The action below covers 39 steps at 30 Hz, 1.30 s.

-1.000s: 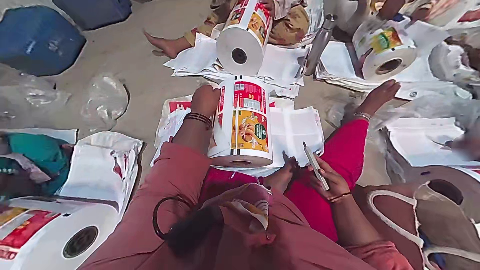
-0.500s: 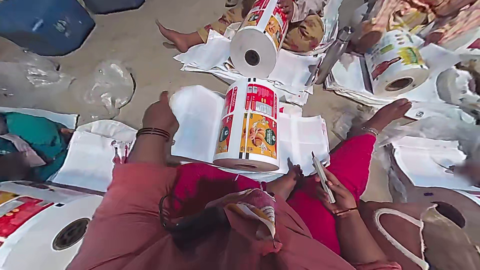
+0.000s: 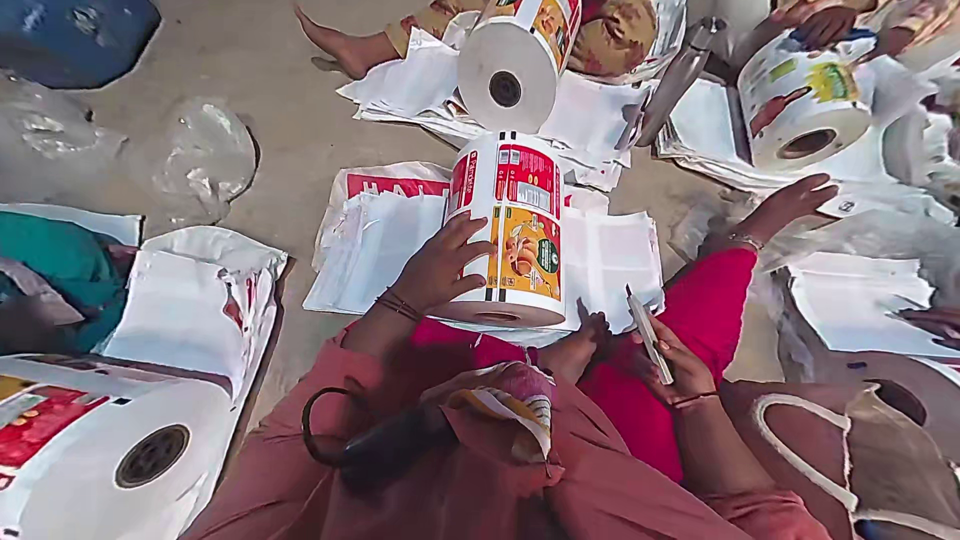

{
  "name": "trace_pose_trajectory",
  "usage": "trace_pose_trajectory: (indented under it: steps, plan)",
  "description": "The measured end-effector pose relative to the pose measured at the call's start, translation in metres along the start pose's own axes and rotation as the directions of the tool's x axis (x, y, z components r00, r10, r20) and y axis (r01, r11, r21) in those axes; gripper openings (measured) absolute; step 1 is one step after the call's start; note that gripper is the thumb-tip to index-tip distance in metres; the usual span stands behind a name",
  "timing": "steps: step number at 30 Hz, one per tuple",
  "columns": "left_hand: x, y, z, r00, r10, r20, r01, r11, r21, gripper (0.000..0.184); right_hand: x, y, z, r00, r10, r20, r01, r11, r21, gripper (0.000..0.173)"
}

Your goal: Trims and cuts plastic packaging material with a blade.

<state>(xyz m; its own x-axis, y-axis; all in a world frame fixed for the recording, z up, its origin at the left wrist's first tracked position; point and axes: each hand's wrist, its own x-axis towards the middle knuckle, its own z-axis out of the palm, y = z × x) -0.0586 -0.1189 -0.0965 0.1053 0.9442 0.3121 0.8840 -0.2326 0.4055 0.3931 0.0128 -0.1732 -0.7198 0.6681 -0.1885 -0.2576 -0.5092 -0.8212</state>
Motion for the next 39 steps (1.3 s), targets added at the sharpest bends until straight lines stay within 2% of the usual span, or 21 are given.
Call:
trace_pose_trajectory:
  steps: [3, 6, 13, 18, 25, 28, 31, 33, 35, 37, 39]
  plan:
    - [0.011, 0.0, -0.009, 0.996, 0.021, 0.09, -0.025, 0.999, 0.039, 0.055, 0.0, 0.0, 0.0, 1.0, -0.019, 0.017, 0.019, 1.0, 0.019, 0.067]
    - [0.019, 0.002, -0.015, 0.989, 0.002, 0.145, -0.01, 0.998, 0.055, 0.058, 0.001, 0.001, 0.003, 1.0, -0.018, 0.013, 0.018, 1.0, 0.003, 0.072]
    - [0.041, -0.02, -0.021, 0.969, -0.16, 0.188, 0.138, 0.982, 0.125, 0.059, -0.001, 0.003, 0.003, 1.0, -0.015, 0.001, 0.015, 1.0, -0.012, 0.073]
    - [0.064, -0.028, -0.027, 0.966, -0.059, 0.253, 0.003, 0.977, 0.215, 0.059, -0.001, 0.001, 0.004, 1.0, -0.017, -0.014, 0.017, 1.0, -0.027, 0.075]
    - [0.058, -0.021, -0.021, 0.969, -0.065, 0.239, 0.011, 0.975, 0.222, 0.059, 0.001, 0.001, 0.004, 1.0, -0.016, -0.002, 0.016, 0.999, -0.028, 0.073]
    - [0.055, -0.004, -0.01, 0.971, -0.037, 0.238, -0.004, 0.985, 0.17, 0.063, 0.003, 0.002, 0.004, 1.0, -0.001, 0.006, 0.001, 0.999, -0.039, 0.075]
    - [0.054, 0.027, 0.0, 0.98, 0.023, 0.199, -0.038, 0.996, 0.075, 0.057, 0.007, 0.002, 0.005, 1.0, -0.011, -0.016, 0.011, 0.999, -0.034, 0.079]
    - [0.051, 0.044, 0.008, 0.976, 0.036, 0.217, -0.062, 0.992, 0.114, 0.063, 0.005, 0.0, 0.019, 0.993, -0.021, -0.116, 0.004, 0.989, -0.147, 0.076]
    - [0.047, 0.055, 0.012, 0.968, -0.003, 0.252, -0.045, 0.982, 0.184, 0.078, 0.009, -0.005, 0.041, 0.974, -0.05, -0.222, -0.037, 0.928, -0.372, 0.077]
    - [0.042, 0.065, 0.013, 0.967, -0.033, 0.254, -0.023, 0.976, 0.216, 0.09, 0.018, -0.008, 0.058, 0.962, -0.144, -0.23, -0.037, 0.769, -0.638, 0.063]
    - [0.038, 0.072, 0.013, 0.97, -0.036, 0.239, -0.02, 0.974, 0.226, 0.098, 0.031, -0.012, 0.084, 0.954, -0.276, -0.115, 0.045, 0.513, -0.857, 0.048]
